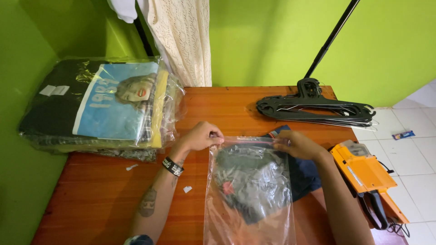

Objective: The person unpacks a dark blue shirt from a plastic bag on a wooden table. They unfold the shirt, smooth it out, and then place a hanger inside it. The person also handles a yellow handheld device and a stack of hangers during the process.

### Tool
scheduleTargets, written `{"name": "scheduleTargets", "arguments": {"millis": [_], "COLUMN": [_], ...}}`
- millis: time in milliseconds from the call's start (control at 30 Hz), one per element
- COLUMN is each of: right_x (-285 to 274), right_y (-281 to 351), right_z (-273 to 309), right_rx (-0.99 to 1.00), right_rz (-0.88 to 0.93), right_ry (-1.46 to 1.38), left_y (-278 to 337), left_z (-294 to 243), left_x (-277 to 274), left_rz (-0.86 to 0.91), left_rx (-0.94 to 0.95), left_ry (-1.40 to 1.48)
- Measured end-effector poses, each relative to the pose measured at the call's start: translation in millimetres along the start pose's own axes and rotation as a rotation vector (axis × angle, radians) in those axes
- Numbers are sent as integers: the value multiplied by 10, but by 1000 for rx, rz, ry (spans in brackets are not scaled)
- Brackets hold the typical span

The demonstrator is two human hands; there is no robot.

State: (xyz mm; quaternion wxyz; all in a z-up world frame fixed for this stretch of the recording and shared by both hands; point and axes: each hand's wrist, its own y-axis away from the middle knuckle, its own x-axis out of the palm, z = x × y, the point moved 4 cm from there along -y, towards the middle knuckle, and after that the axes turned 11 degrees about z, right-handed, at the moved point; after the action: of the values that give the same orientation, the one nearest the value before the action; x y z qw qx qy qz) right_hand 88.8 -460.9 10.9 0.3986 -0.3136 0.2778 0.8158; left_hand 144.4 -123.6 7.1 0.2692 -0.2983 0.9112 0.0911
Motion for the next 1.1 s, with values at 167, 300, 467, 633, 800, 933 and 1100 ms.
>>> {"name": "scheduleTargets", "arguments": {"millis": [167,300,467,633,800,933,1100], "right_x": [-19,-22,-30,-41,-38,-9,44], "right_y": [-17,-6,-1,17,26,-1,-36], "right_z": [-126,-198,-249,-194,-170,-260,-401], "right_rx": [-3,32,40,38,35,8,13], "right_rz": [-47,-34,2,8,7,4,-30], "right_ry": [8,-47,-102,-70,-102,-170,-120], "left_y": [-49,-209,-257,-285,-250,-208,-269], "left_z": [129,690,605,604,560,429,645], "left_x": [11,157,185,237,279,237,297], "left_rz": [21,47,-37,-34,28,66,82], "left_rx": [-9,-48,-72,-137,-191,-135,-136], "left_ry": [44,251,339,566,458,289,311]}}
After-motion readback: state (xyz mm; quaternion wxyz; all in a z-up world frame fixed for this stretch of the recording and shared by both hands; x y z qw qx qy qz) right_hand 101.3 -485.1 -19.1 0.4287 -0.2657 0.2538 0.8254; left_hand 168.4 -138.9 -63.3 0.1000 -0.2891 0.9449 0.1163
